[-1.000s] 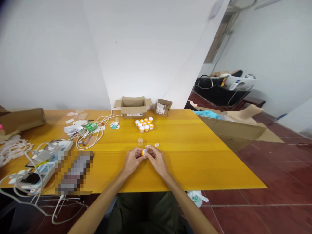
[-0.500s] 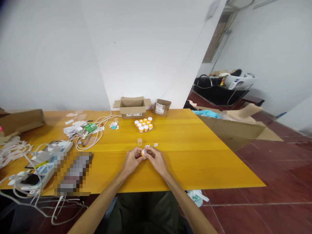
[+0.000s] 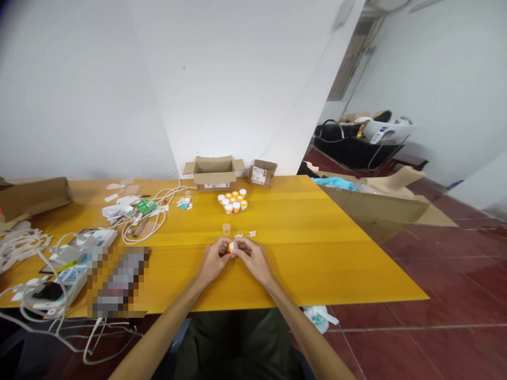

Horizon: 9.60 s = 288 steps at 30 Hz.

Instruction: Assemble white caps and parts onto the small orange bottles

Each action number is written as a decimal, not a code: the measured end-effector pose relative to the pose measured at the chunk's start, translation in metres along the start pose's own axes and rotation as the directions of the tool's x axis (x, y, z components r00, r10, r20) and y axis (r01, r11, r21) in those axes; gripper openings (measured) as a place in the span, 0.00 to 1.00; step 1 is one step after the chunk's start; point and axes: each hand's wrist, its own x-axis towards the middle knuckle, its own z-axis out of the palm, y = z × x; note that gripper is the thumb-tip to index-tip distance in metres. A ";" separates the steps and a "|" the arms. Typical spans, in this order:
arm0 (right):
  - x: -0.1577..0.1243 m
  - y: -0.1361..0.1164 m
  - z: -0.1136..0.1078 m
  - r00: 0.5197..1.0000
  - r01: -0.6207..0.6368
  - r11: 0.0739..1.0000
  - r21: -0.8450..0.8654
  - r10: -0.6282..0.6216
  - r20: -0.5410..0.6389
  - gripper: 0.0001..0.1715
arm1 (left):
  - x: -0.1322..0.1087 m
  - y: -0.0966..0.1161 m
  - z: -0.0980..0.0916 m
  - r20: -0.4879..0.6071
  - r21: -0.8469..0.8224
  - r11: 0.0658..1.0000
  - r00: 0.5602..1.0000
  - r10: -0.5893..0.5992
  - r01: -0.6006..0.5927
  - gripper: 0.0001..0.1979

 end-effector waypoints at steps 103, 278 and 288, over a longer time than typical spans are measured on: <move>-0.009 0.002 0.006 0.994 0.050 0.991 -0.121 -0.060 -0.086 0.17 | -0.004 -0.006 -0.005 0.030 0.343 0.932 0.993 0.111 -0.115 0.06; 0.043 0.008 -0.008 0.973 0.225 0.972 0.066 -0.227 0.026 0.25 | 0.042 0.001 -0.015 -0.100 0.112 0.950 0.948 0.302 -0.290 0.07; 0.040 0.011 -0.011 0.990 0.131 0.989 0.074 -0.134 0.042 0.27 | 0.037 0.001 -0.014 -0.105 0.105 0.965 0.963 0.250 -0.239 0.06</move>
